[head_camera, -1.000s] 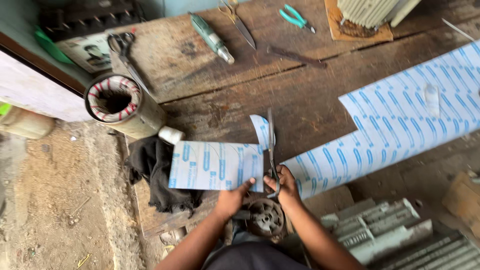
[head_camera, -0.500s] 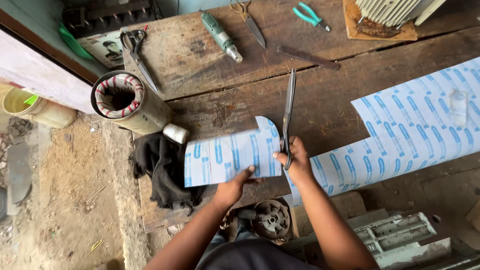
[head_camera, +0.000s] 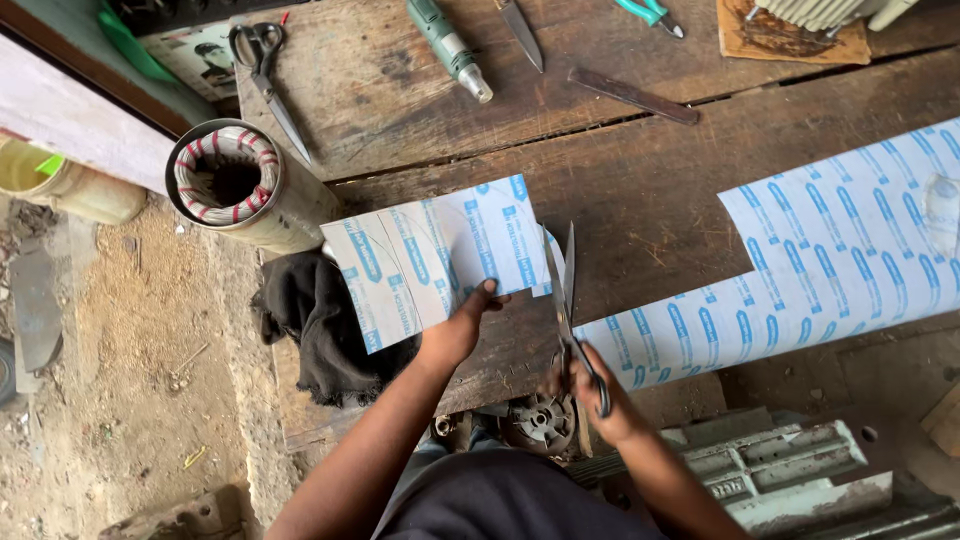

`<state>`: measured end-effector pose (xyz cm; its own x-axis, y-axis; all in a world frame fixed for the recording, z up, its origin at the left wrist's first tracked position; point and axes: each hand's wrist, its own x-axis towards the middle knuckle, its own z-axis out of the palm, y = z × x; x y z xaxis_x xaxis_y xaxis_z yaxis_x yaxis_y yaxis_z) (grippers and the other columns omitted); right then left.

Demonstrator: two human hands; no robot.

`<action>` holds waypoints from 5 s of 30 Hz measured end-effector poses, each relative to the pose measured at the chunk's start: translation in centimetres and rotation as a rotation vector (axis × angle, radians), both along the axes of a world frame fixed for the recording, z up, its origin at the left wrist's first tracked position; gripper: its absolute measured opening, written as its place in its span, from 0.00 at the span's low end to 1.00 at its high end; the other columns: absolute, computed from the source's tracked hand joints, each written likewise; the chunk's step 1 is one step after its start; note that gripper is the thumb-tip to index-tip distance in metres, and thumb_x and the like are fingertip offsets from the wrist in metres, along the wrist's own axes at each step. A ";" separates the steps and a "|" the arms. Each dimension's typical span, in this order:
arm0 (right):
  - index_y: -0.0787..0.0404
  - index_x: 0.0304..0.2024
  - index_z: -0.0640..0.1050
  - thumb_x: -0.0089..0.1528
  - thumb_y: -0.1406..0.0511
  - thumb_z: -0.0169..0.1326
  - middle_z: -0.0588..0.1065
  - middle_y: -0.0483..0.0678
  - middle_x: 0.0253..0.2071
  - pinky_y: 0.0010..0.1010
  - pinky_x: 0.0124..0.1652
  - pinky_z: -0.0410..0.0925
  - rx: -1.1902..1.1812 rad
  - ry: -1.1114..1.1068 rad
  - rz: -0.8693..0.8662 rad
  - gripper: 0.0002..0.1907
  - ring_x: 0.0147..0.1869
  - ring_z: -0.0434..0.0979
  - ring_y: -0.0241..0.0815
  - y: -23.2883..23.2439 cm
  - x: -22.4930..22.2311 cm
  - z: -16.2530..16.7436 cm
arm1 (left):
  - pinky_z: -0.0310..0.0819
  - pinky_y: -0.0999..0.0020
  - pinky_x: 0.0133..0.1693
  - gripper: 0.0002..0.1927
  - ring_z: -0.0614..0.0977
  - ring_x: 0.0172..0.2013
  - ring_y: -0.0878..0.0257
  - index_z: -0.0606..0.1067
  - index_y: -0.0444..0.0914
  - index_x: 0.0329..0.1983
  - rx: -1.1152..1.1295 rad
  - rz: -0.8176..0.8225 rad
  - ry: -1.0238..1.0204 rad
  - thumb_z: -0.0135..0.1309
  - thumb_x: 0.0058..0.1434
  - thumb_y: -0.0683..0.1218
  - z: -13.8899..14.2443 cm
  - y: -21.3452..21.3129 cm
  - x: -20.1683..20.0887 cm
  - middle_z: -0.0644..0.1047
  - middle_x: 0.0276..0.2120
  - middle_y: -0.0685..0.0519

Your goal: The person cuts curved shapes out of blue adhesive-backed insulation sheet material with scissors, following drawn outline lines on the sheet. They hold the sheet in one hand while trimming around the marked curves, producing cut pieces and scrap offcuts on the workbench.

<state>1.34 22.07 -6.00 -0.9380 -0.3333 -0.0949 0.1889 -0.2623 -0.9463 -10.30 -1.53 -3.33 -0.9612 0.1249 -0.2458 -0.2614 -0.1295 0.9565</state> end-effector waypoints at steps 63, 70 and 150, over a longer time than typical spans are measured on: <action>0.60 0.54 0.68 0.61 0.36 0.57 0.76 0.53 0.47 0.29 0.44 0.70 0.048 0.183 -0.217 0.40 0.41 0.72 0.34 -6.6 -2.9 4.3 | 0.84 0.60 0.49 0.26 0.87 0.46 0.46 0.63 0.21 0.61 0.388 0.160 -0.039 0.43 0.73 0.50 6.6 1.8 0.4 0.78 0.46 0.32; 0.60 0.55 0.67 0.61 0.37 0.60 0.75 0.54 0.47 0.31 0.45 0.70 0.000 0.175 -0.212 0.40 0.42 0.73 0.36 -6.7 -2.8 4.2 | 0.85 0.59 0.47 0.26 0.87 0.45 0.46 0.64 0.21 0.60 0.381 0.167 -0.009 0.43 0.73 0.50 6.6 1.8 0.4 0.78 0.46 0.32; 0.60 0.54 0.66 0.67 0.54 0.59 0.69 0.45 0.37 0.27 0.36 0.68 0.000 0.220 -0.230 0.24 0.38 0.70 0.33 -6.7 -1.0 3.3 | 0.80 0.57 0.53 0.23 0.85 0.52 0.45 0.62 0.23 0.65 0.203 -0.017 0.173 0.35 0.76 0.46 8.0 0.1 0.9 0.80 0.50 0.31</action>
